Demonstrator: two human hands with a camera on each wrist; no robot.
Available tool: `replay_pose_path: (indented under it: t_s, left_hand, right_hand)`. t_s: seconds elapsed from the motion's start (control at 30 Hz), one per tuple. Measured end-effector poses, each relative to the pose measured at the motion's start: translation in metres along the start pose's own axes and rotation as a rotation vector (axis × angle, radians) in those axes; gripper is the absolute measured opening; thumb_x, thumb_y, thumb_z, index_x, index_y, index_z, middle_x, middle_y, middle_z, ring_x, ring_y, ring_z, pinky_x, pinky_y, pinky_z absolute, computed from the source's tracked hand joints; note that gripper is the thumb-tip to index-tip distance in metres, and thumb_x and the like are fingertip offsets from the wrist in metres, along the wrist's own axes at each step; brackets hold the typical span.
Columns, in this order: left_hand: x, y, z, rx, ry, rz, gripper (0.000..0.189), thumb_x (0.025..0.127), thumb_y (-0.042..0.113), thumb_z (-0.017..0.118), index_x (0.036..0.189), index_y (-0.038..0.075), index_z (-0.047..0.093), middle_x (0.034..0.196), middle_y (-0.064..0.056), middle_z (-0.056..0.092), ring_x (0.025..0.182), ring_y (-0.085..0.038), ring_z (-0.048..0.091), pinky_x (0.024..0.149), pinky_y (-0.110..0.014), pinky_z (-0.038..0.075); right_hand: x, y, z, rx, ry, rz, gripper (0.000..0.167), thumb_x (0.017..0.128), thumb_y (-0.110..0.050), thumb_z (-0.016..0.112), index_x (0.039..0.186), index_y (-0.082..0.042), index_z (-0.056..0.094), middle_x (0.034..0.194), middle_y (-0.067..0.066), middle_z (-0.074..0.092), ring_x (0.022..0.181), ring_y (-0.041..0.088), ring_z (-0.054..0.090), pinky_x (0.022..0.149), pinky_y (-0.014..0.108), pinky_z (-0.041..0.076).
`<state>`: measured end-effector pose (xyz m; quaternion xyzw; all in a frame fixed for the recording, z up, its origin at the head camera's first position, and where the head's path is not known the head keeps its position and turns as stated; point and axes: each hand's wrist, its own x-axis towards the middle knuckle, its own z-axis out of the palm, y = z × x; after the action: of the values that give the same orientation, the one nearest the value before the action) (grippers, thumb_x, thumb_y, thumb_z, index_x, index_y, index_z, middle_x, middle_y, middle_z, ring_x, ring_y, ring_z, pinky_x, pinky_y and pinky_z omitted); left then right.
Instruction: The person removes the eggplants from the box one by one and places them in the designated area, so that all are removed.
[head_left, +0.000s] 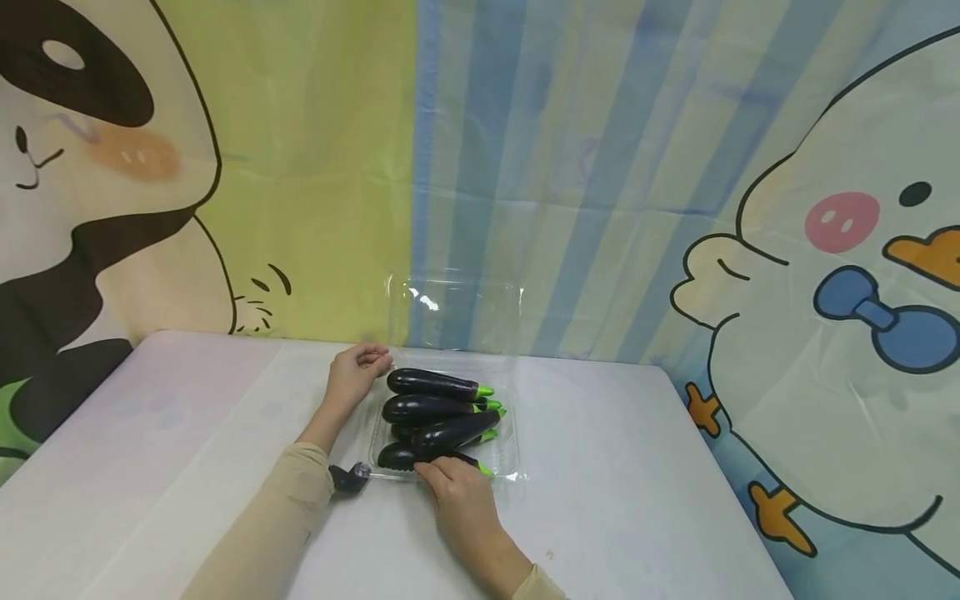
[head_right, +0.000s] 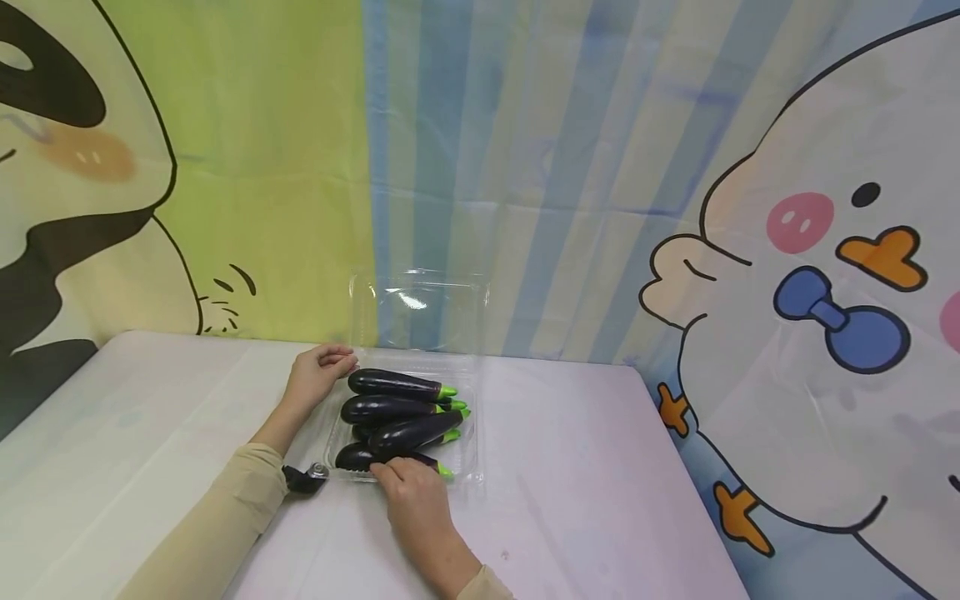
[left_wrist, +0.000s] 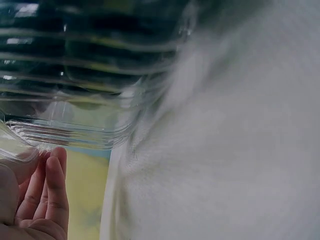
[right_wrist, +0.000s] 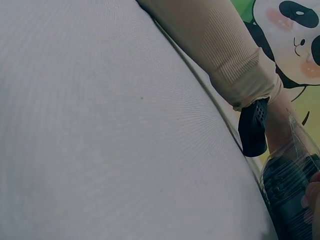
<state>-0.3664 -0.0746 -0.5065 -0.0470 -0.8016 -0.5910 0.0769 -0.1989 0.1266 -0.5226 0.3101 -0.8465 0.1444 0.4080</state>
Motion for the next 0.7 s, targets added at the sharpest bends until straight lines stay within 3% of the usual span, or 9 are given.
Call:
replay_pose_path:
  t_s: [0.17,0.33,0.5,0.7]
  left_hand:
    - [0.000,0.000,0.000,-0.036,-0.032,-0.019,0.031,0.090,0.023,0.065,0.111,0.001,0.062,0.102,-0.020,0.070,0.074,0.001,0.066,0.068,-0.014,0.056]
    - [-0.005,-0.001,-0.002,0.003,-0.059,-0.018,0.035,0.092,0.031,0.062,0.110,0.002,0.061,0.100,-0.018,0.072,0.075,-0.004,0.068,0.069,-0.017,0.057]
    - [-0.010,0.002,-0.008,0.067,-0.123,0.001,0.043,0.095,0.038,0.055,0.114,0.000,0.059,0.101,-0.021,0.071,0.080,-0.017,0.071,0.072,-0.025,0.059]
    - [-0.020,0.012,-0.013,0.215,-0.224,0.015,0.050,0.100,0.040,0.042,0.129,0.001,0.051,0.109,-0.023,0.067,0.089,-0.027,0.071,0.082,-0.040,0.058]
  right_hand:
    - [-0.001,0.000,0.000,-0.011,-0.019,0.009,0.014,0.081,-0.013,0.068,0.092,-0.019,0.074,0.077,-0.011,0.065,0.070,0.003,0.061,0.062,0.015,0.051]
    - [-0.001,-0.002,0.000,-0.015,-0.025,0.003,0.014,0.083,-0.014,0.065,0.092,-0.019,0.074,0.078,-0.011,0.065,0.070,0.003,0.061,0.061,0.014,0.051]
    - [-0.002,-0.002,0.000,-0.012,-0.021,-0.002,0.014,0.083,-0.015,0.066,0.093,-0.018,0.074,0.078,-0.011,0.064,0.069,0.003,0.059,0.060,0.015,0.050]
    - [-0.002,0.000,0.001,-0.022,-0.023,-0.003,0.016,0.081,-0.012,0.068,0.095,-0.017,0.074,0.077,-0.010,0.064,0.068,0.005,0.059,0.059,0.018,0.050]
